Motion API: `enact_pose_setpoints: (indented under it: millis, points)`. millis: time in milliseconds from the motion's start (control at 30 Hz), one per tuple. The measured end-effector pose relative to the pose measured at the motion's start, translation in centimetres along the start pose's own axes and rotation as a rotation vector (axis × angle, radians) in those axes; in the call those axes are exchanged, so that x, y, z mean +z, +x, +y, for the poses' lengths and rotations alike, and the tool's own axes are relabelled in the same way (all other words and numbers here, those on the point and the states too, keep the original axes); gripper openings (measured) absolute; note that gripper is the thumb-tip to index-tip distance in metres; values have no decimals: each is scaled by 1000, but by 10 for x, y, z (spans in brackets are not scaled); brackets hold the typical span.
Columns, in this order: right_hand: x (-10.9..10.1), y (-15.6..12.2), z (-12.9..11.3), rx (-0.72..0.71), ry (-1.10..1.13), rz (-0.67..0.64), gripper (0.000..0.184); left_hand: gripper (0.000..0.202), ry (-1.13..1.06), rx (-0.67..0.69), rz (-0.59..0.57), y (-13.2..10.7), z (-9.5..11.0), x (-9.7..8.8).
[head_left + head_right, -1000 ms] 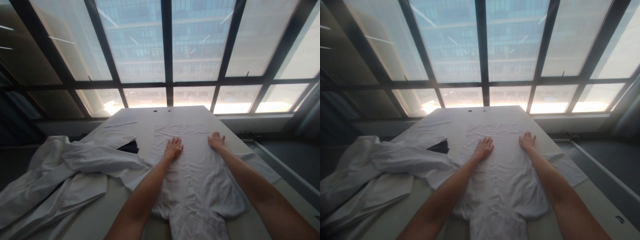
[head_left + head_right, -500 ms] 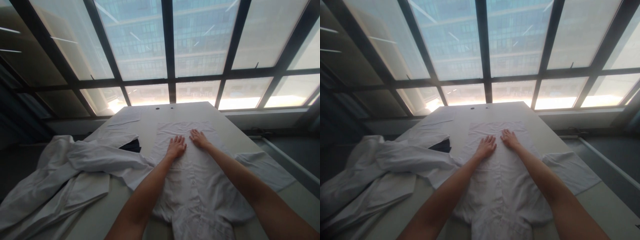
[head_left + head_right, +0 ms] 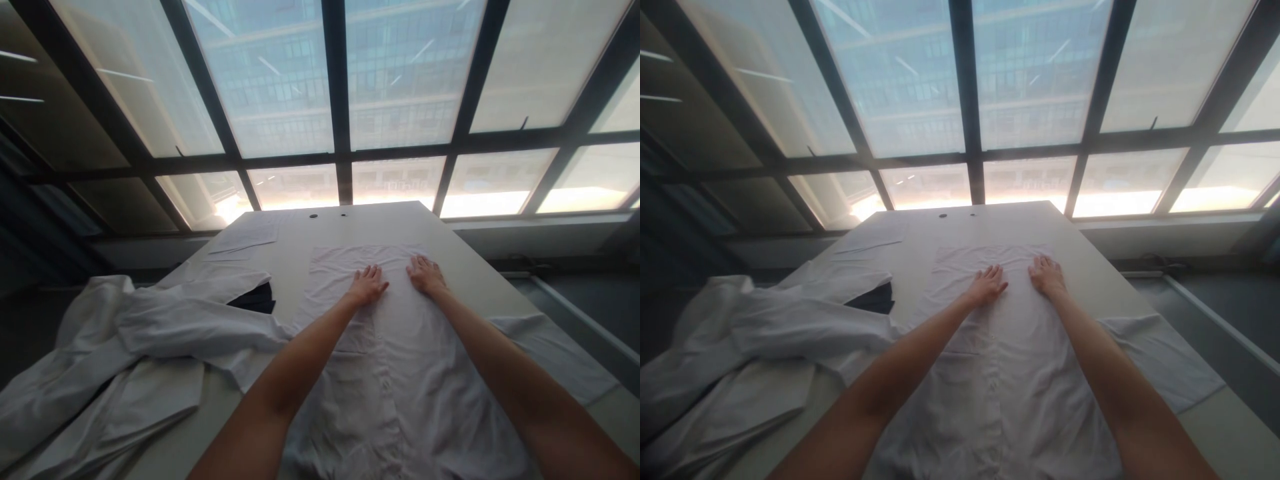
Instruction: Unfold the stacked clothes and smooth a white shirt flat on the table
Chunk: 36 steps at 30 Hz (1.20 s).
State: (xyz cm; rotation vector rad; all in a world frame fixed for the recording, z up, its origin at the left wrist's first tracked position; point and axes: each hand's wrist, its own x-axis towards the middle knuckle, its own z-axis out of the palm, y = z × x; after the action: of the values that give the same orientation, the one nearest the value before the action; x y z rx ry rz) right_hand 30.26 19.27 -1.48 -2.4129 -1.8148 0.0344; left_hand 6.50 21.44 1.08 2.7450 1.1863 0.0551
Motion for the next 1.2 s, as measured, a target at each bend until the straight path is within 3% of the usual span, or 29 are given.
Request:
enact_pose_setpoints:
  millis: [100, 200, 367, 467, 567, 633, 733, 833, 900, 1033, 1100, 1200]
  points:
    - [1, 0, 1, -3, -4, 7, 65, 69, 17, 6, 18, 11, -16, 4]
    - [3, 1, 3, -3, -8, 13, 65, 69, 41, -22, 35, 8, -53, 0]
    - [3, 1, 2, -4, 7, 25, 64, 67, 98, -275, 11, -10, -136, -24]
    - [3, 0, 0, -3, 23, 33, 64, 65, 123, -403, -1, -13, -161, -37]
    - [1, -2, 0, 7, 22, 25, 64, 60, 153, -410, 62, -3, -147, -38]
    - [-2, -3, 0, 6, 11, 21, 64, 58, 133, -321, 108, 10, -119, -31]
    - [-9, -6, -7, 5, -24, 33, 61, 57, 54, -139, 81, 30, -73, -16]
    - [-14, -6, -29, -66, -15, 106, 57, 56, 18, -70, 87, 41, -46, -5]
    - [-15, -5, -50, -218, 33, 115, 57, 56, 19, -64, 114, 42, -42, 0]
    - [-9, 5, -85, -530, 99, -1, 58, 57, 44, -47, 128, 40, -47, 3]
    - [-7, 16, -87, -561, 101, -50, 59, 59, 48, -49, 117, 40, -49, 4]
    - [-7, 38, -64, -486, 65, -91, 61, 60, 44, -60, 108, 41, -48, 5]
